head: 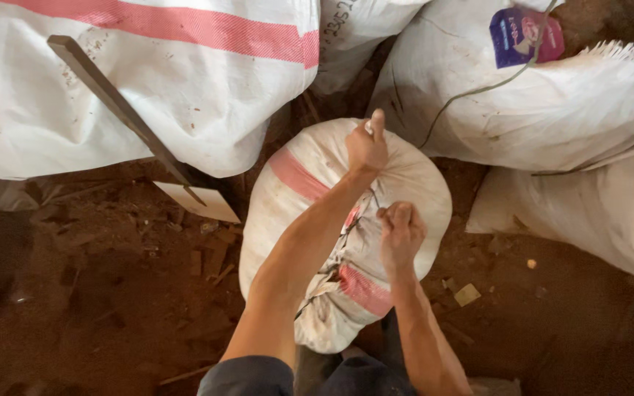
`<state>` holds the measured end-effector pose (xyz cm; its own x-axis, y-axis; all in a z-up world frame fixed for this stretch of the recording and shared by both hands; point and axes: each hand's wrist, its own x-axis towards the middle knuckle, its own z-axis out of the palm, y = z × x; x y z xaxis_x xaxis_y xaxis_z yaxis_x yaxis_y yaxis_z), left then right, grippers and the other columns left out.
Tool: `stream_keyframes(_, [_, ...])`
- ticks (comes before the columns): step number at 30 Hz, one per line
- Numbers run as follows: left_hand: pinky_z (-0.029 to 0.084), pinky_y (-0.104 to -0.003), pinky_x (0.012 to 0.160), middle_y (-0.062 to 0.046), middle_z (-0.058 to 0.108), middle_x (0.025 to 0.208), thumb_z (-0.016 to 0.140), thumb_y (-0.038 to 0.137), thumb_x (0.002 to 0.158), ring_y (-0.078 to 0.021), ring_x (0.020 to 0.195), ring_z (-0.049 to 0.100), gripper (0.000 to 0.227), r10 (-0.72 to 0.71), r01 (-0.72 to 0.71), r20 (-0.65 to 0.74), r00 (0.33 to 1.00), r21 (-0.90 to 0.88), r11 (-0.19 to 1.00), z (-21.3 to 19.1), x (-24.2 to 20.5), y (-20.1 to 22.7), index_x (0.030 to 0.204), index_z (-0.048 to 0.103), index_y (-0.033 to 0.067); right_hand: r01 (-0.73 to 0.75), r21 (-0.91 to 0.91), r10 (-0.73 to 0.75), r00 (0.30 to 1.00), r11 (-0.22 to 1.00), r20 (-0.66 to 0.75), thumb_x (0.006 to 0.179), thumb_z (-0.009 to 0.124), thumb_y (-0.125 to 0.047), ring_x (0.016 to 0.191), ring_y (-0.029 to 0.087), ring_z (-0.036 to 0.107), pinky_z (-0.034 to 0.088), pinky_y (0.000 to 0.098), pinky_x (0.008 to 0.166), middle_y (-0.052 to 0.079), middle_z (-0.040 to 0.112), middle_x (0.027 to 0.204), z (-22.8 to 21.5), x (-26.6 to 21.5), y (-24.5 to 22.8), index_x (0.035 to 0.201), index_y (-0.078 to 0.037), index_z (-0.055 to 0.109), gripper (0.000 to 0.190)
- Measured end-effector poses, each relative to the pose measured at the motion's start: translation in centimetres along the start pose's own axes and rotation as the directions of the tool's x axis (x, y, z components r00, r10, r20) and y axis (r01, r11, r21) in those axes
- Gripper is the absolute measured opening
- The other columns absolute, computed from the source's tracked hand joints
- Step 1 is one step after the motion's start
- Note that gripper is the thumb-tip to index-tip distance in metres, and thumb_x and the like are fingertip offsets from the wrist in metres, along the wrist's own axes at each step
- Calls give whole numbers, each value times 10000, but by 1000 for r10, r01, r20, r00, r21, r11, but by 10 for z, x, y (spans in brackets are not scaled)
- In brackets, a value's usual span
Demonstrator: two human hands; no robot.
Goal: The person gathers the open top of a large white sack filled with brown material, then uses a black plastic tie to cinch and secure the sack closed. The person repeatedly twists and pulls the tie to tighten the closure.
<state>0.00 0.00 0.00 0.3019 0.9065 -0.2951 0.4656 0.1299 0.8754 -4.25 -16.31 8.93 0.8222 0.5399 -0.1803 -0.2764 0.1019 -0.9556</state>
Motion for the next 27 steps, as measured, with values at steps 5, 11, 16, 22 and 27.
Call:
stream_keyframes(5, [495, -541, 712, -282, 673, 743, 428, 564, 1034, -487, 766, 661, 687, -48, 56, -67, 997, 125, 991, 12, 14, -12, 802, 678, -33, -215, 358, 238, 971, 909, -21, 1112, 518, -234, 603, 94, 326, 460, 355, 795, -29, 361, 729, -7, 0, 16, 784, -81, 479, 364])
stream_keyframes(11, [520, -524, 773, -291, 702, 820, 423, 548, 1023, -480, 829, 680, 689, -164, 178, -105, 981, 135, 975, 23, 26, -27, 859, 705, -59, -252, 511, 320, 946, 822, -48, 1097, 550, -263, 556, 113, 277, 389, 349, 697, -37, 298, 657, -23, -2, 28, 733, -112, 437, 410])
stream_keyframes(16, [512, -517, 790, -299, 704, 840, 428, 533, 1037, -474, 848, 676, 696, -219, 236, -141, 966, 118, 965, 32, 35, -38, 841, 707, -75, -253, 589, 342, 939, 767, -42, 1105, 584, -229, 580, 101, 268, 409, 330, 735, -46, 308, 679, -35, -6, 41, 736, -113, 440, 413])
stream_keyframes(22, [427, -436, 514, -81, 487, 616, 489, 537, 1077, -211, 565, 443, 645, -358, 357, 77, 931, -410, 839, -11, -7, -25, 722, 516, -1, -379, 349, 440, 891, 857, -113, 1028, 515, -112, 551, 151, 357, 481, 362, 685, 8, 377, 647, -68, 12, 15, 702, -109, 434, 336])
stream_keyframes(27, [433, -359, 401, -34, 454, 535, 519, 543, 1063, -178, 448, 476, 605, -424, 459, 225, 878, -650, 606, -74, -82, 14, 708, 444, 58, -400, 186, 396, 916, 897, 60, 1065, 522, -158, 548, 104, 321, 436, 327, 598, -34, 348, 645, -69, 84, -22, 699, -128, 419, 381])
